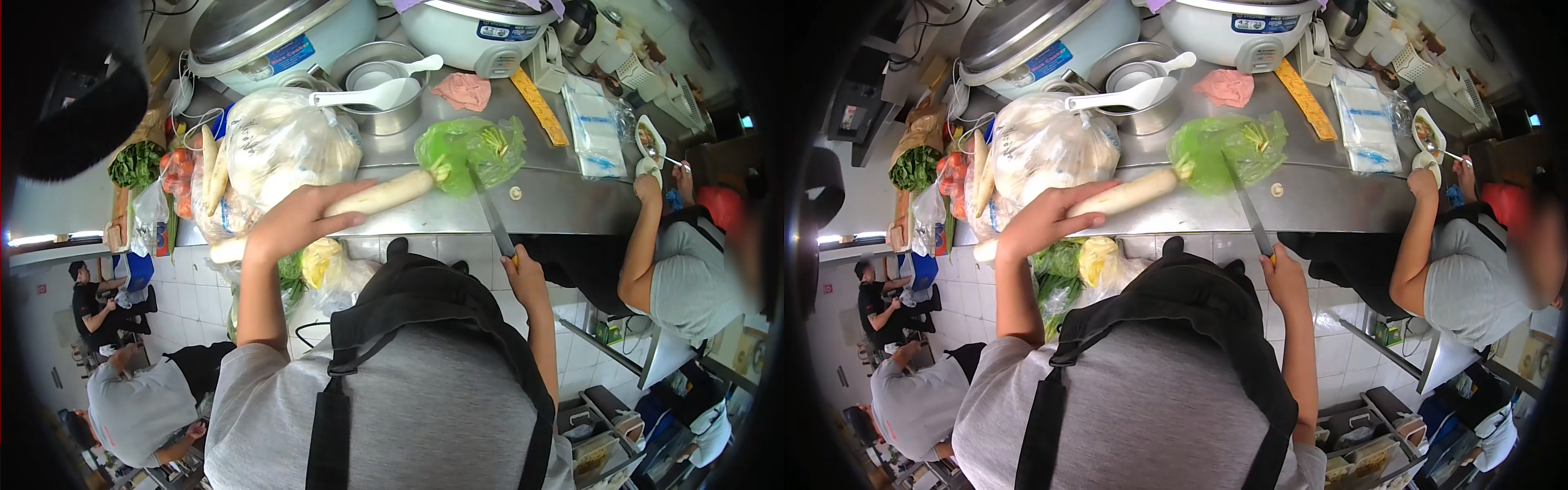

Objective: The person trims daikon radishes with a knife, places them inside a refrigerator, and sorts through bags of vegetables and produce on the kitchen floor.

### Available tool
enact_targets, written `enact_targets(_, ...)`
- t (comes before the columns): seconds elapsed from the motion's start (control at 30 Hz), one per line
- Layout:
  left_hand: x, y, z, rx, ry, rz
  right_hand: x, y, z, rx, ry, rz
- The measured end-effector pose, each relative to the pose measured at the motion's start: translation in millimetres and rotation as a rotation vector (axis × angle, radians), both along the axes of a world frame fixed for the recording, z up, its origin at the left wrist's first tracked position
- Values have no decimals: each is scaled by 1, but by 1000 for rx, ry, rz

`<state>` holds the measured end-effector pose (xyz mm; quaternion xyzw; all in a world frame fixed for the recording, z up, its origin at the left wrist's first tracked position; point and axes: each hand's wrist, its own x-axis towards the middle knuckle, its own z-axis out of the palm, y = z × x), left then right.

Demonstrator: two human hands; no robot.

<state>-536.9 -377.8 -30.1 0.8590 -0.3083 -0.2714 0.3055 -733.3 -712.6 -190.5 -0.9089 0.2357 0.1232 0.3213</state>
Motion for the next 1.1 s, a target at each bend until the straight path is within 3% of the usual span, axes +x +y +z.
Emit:
enact_targets(0.13, -4, -40, -65, -53, -321, 20, -1, -5, 5, 40, -41, 30)
enact_targets(0.3, -5, -70, -154, 106, -419, 159, -17, -19, 40, 4, -2, -3)
enact_targets(0.4, -15, -72, -180, -23, -533, 113, -35, -25, 84, -44, -7, -1)
enact_targets(0.53, -25, -73, -185, -55, -649, 79, -35, -17, 140, -38, -11, 47)
enact_targets(0.63, -27, -75, -192, -64, -656, 92, -20, -6, 142, -2, -28, 169)
enact_targets(0.83, -30, -75, -191, -66, -651, 95, 4, -4, 77, -268, -100, 230)
enact_targets(1.1, -34, -75, -190, -21, -686, 98, 8, -27, 67, -292, -34, 337)
